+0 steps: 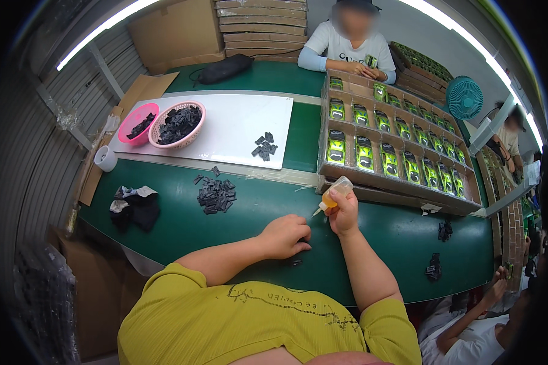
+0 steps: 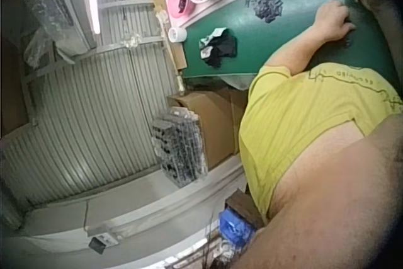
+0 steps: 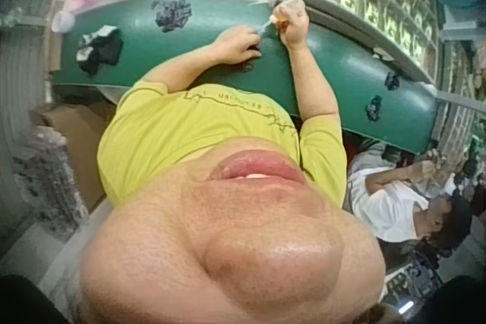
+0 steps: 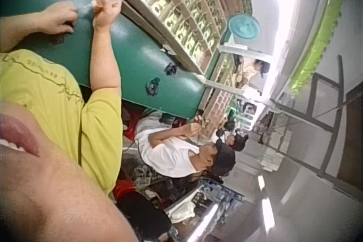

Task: The person repeatedly picks up small plastic parts, applies adhesive to each piece using a squeeze bottle, and places them on the table.

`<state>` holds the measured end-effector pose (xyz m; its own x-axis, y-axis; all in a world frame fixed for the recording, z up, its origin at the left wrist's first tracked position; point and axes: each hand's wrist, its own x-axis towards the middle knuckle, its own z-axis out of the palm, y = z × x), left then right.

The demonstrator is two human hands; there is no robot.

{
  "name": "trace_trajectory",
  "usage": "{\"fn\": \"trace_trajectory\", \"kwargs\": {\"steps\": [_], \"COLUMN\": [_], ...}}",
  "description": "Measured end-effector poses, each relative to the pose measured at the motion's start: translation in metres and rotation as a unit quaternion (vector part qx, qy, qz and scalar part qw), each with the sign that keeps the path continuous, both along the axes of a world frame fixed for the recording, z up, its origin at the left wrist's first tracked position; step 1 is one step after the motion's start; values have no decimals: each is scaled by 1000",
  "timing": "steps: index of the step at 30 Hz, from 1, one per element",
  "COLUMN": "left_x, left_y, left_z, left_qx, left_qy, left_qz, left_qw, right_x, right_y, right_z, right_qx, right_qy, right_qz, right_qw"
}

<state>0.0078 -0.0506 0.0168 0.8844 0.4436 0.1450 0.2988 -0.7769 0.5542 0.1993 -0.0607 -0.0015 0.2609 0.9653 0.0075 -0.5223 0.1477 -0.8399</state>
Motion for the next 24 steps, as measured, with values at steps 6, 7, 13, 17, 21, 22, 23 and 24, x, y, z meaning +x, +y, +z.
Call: {"fn": "trace_trajectory", "kwargs": {"steps": [6,7,13,17,21,22,23,24], "left_x": [-3,-5,-8,-5,-7,-8,-10,-15], "left_y": [-2,-3,-6,-3,15,19,28,33], "left_z": [5,7,6,-2,-12,-14,-20,-21], "left_qx": [11,18,0,-3,-72,-104,-158,-189], "left_qy": [-6,-8,49,23,-56,-80,-118,-138], "left_qz": [43,75,108,117,170,197,213,214], "left_qw": [999,997,993,993,981,971,957,948], "right_x": [1,2,4,5,8,11,12,11], "right_y": [-4,-3,-9,-9,-3,-2,-1,-2], "right_z": [3,0,-1,-4,-8,-12,-14,-9], "right_qx": [2,6,13,17,22,34,16,18], "right_qy": [7,7,18,8,5,11,20,24], "right_qz": [-24,-27,-47,-57,-58,-52,-43,-31], "right_qw": [1000,1000,999,998,998,998,999,999]}}
